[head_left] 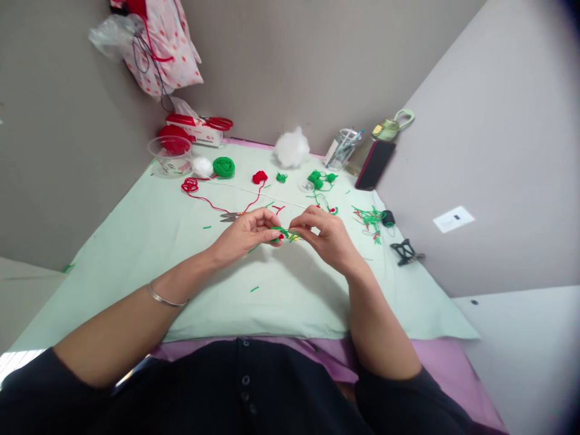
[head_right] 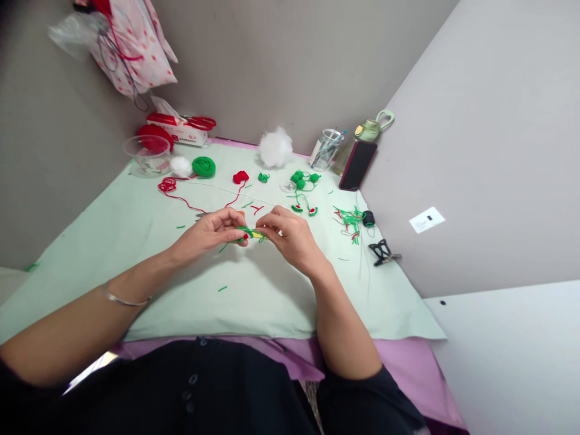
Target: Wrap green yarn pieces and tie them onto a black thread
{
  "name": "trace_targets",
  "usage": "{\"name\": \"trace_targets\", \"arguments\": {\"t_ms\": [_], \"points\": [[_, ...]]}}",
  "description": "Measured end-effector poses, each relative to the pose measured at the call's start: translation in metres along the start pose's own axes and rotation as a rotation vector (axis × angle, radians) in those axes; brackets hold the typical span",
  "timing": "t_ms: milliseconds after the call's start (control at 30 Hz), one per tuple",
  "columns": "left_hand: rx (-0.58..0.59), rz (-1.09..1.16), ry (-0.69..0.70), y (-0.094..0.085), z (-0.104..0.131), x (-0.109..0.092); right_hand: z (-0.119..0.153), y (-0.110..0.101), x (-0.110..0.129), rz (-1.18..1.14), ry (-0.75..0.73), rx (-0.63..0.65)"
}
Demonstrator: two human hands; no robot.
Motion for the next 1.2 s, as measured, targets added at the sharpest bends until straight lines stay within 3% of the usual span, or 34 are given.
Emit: {"name": "trace_targets", "arguments": {"t_ms": [300, 433, 567, 633, 833, 900, 1067, 1200], "points": [[0.008, 0.020, -0.020, 0.000, -0.003, 0.009, -0.001, 0.013, 0.010, -0.142, -0.016, -0.034], [-0.016, 0.002, -0.021, 0.001, -0.004, 0.013, 0.000, 0.020, 0.013, -0.056, -0.106, -0.003], [-0.036, -0.041, -0.047, 0.000, -0.006, 0.019, 0.000, 0.024, 0.016, 0.050, -0.106, 0.036], [-0.039, -0.049, -0.061, 0.000, -0.007, 0.020, -0.001, 0.019, 0.018, -0.039, -0.065, -0.045], [-0.033, -0.054, -0.148, 0.003, -0.007, 0.023, 0.002, -0.005, -0.006, -0.689, 0.270, -0.343], [-0.029, -0.061, -0.169, 0.004, -0.006, 0.023, 0.003, -0.020, -0.017, -0.703, 0.254, -0.448], [-0.010, -0.044, -0.203, 0.005, -0.004, 0.022, 0.007, -0.057, -0.028, -0.603, -0.009, -0.670], [0.028, -0.075, -0.177, 0.006, -0.005, 0.020, 0.012, -0.060, -0.034, -0.596, 0.075, -0.821]]}}
Point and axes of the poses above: each hand's wrist, its own z-axis away from the middle knuckle, its own y-axis out of the palm, x = y × z, the point moved 5 cm from there along -z, towards the middle knuckle, and after that the axes turned 11 degrees about -y, right-handed, at the moved point
